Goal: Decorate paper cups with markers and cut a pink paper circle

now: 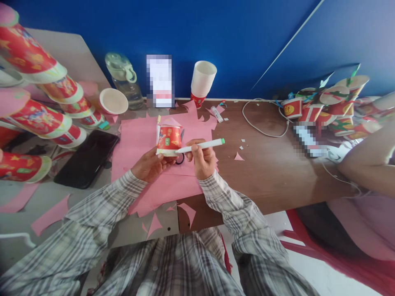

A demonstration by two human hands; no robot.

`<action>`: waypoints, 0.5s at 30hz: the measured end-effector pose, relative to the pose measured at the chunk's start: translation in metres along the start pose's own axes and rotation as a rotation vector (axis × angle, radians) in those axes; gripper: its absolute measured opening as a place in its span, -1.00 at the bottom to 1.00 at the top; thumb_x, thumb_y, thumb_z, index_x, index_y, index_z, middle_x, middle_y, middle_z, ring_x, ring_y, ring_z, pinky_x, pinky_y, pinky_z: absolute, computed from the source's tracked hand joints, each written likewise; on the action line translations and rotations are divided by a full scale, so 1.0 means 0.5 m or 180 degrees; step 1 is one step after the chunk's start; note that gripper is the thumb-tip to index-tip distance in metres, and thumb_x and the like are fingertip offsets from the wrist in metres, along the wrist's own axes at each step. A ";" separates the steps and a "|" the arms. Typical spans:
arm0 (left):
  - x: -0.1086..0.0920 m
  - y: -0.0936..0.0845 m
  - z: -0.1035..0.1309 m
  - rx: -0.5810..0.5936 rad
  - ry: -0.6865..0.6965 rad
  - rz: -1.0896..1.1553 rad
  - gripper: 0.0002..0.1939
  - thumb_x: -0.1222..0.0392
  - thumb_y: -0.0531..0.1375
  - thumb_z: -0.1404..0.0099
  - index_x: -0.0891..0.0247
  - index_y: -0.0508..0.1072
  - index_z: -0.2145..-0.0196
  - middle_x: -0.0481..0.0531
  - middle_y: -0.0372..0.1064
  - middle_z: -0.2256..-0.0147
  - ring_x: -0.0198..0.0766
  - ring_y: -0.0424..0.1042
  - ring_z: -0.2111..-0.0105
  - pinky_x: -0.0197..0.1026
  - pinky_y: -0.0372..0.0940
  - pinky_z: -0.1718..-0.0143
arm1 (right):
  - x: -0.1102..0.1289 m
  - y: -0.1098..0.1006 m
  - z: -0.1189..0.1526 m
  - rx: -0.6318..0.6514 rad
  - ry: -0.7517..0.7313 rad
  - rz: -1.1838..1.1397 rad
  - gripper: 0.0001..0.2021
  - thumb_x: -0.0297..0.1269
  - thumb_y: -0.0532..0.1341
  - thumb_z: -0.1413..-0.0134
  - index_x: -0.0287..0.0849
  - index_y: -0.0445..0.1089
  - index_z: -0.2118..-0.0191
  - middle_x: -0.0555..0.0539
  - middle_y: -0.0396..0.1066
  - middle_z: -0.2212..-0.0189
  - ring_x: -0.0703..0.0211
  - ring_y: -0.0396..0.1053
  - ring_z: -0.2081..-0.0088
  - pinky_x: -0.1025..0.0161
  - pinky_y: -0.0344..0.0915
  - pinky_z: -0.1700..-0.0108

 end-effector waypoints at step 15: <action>0.003 -0.003 0.000 0.0056 -0.0164 0.0084 -0.31 -0.09 0.77 0.01 0.21 0.64 0.05 0.08 0.75 0.09 -0.09 0.73 0.07 -0.01 0.43 -0.13 | 0.000 0.008 -0.006 0.0059 0.0113 -0.0095 -0.47 0.35 0.47 -0.18 -0.06 0.51 0.37 0.19 0.21 0.71 0.31 0.19 0.66 0.29 0.20 0.56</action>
Point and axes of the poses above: each hand's wrist, its own z-axis away from the middle knuckle, its own y-axis out of the palm, x = y × z, the point moved 6 cm from there along -z, towards the middle knuckle
